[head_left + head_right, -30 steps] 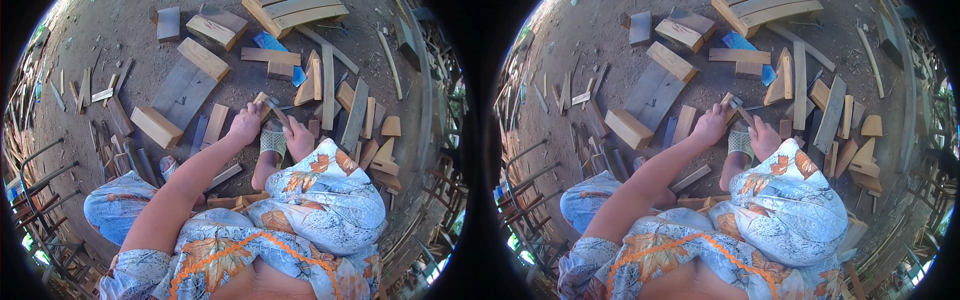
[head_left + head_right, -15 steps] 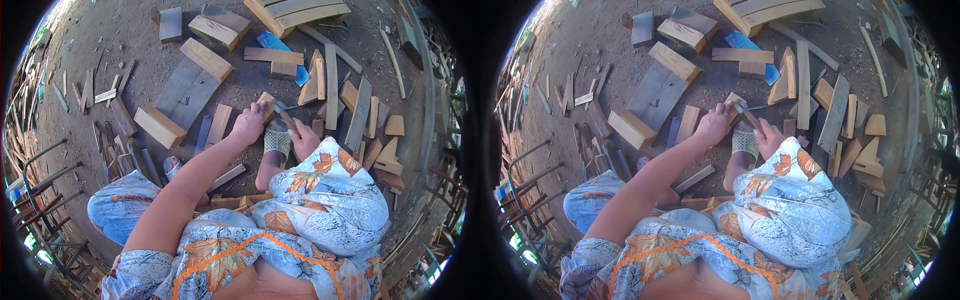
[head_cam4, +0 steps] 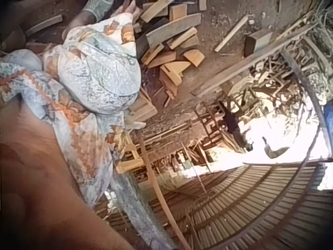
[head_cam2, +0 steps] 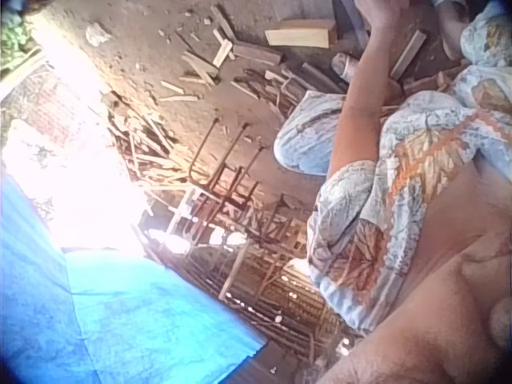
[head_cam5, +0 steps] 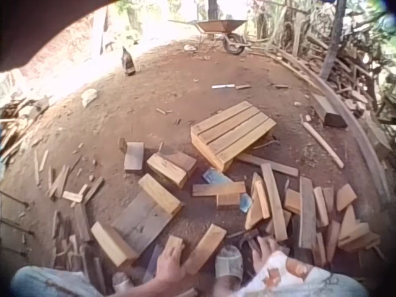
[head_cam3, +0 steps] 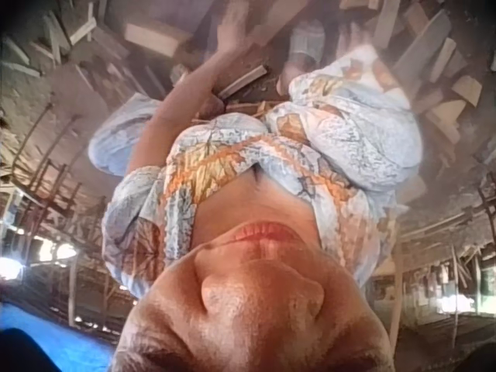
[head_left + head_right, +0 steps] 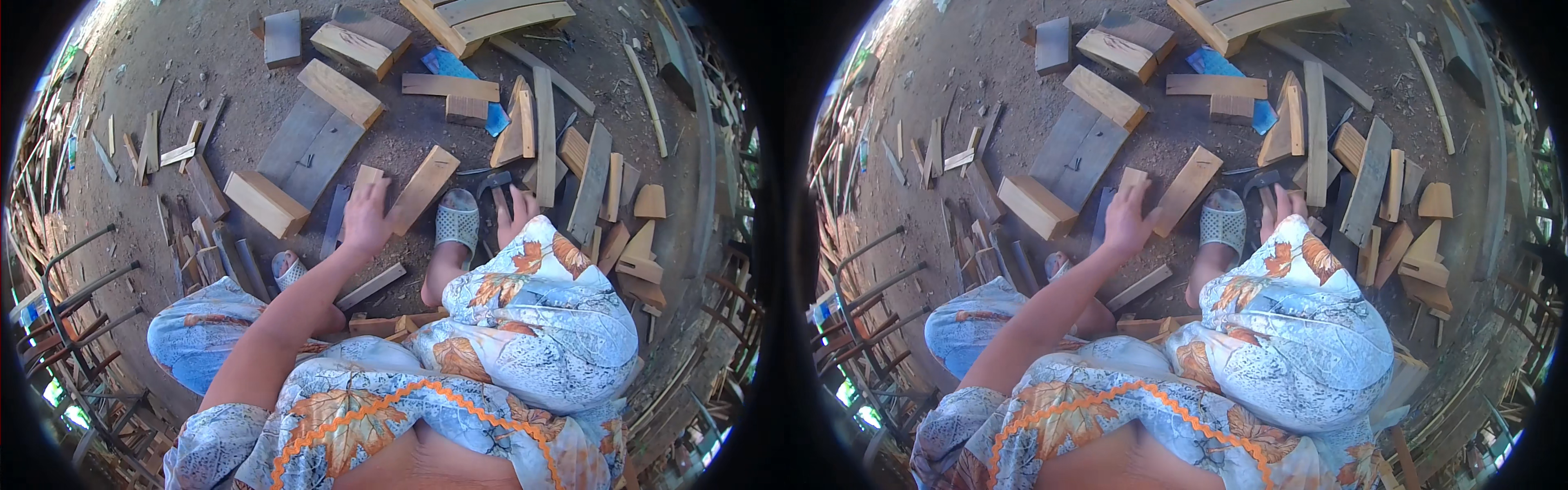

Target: Hammering nails into pieces of wood to assemble a structure.

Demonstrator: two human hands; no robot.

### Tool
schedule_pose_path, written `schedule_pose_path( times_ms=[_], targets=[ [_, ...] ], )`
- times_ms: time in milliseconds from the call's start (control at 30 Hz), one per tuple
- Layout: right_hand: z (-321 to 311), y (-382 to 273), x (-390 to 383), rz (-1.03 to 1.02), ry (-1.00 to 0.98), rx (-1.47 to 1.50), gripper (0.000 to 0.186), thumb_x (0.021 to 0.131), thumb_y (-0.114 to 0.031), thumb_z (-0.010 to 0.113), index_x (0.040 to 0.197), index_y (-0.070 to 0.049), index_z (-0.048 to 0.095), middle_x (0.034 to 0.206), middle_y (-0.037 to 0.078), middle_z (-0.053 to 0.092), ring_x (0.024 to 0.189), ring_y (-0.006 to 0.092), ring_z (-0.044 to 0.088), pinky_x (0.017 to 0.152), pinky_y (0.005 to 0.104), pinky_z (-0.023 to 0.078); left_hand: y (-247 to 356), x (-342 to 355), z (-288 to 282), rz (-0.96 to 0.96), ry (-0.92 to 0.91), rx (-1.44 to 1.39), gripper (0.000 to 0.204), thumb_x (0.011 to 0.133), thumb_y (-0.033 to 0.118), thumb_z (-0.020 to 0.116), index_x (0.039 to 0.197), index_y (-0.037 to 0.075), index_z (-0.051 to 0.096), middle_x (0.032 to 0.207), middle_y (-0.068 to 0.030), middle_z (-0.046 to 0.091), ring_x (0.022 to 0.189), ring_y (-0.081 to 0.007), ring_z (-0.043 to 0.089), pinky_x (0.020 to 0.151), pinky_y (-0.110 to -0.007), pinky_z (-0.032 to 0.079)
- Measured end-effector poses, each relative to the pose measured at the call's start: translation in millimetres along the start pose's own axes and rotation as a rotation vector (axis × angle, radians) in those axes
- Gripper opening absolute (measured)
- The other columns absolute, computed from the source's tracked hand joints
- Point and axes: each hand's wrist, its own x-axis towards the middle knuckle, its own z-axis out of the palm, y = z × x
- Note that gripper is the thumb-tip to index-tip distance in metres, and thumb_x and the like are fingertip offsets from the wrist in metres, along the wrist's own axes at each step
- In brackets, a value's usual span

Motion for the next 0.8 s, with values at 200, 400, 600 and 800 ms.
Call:
schedule_pose_path(
  times_ms=[200,400,600,800],
  targets=[
    [44,-42,66,-0.257,-0.244,0.25,0.029,0.083,-0.008,0.062,0.112,-0.004,0.06,0.101,0.012,0.056,0.093,0.0324,0.057,0.078,0.0403,0.048,-35,-59,2,-0.456,0.143,0.04,0.055,0.078,0.025,0.071,0.124,0.007,0.046,0.11,-0.016,0.052,0.108,-0.0379,0.053,0.091,-0.046,0.045],
    [63,-54,63,-0.391,-0.265,-0.034,0.034,0.08,-0.01,0.062,0.114,-0.005,0.058,0.104,0.009,0.053,0.095,0.03,0.054,0.079,0.0418,0.046,-44,-69,-2,-0.6,-0.002,0.19,0.06,0.078,0.034,0.073,0.125,0.007,0.045,0.117,-0.0157,0.051,0.112,-0.0361,0.053,0.091,-0.047,0.045],
    [66,-47,65,-0.558,-0.169,-0.12,0.02,0.078,-0.013,0.063,0.098,-0.008,0.062,0.091,0.007,0.053,0.087,0.0258,0.054,0.074,0.0393,0.042,-41,-71,-1,-0.555,-0.016,0.086,0.06,0.076,0.036,0.075,0.119,0.007,0.047,0.114,-0.0168,0.051,0.11,-0.0372,0.054,0.091,-0.047,0.046],
    [75,-53,78,-0.658,-0.206,-0.173,0.01,0.07,-0.013,0.064,0.076,-0.011,0.056,0.079,0.007,0.05,0.078,0.0245,0.053,0.068,0.0377,0.039,-40,-64,-5,-0.56,-0.051,0.117,0.06,0.071,0.036,0.08,0.112,0.006,0.048,0.111,-0.0153,0.051,0.106,-0.036,0.056,0.088,-0.047,0.047]
  ],
)
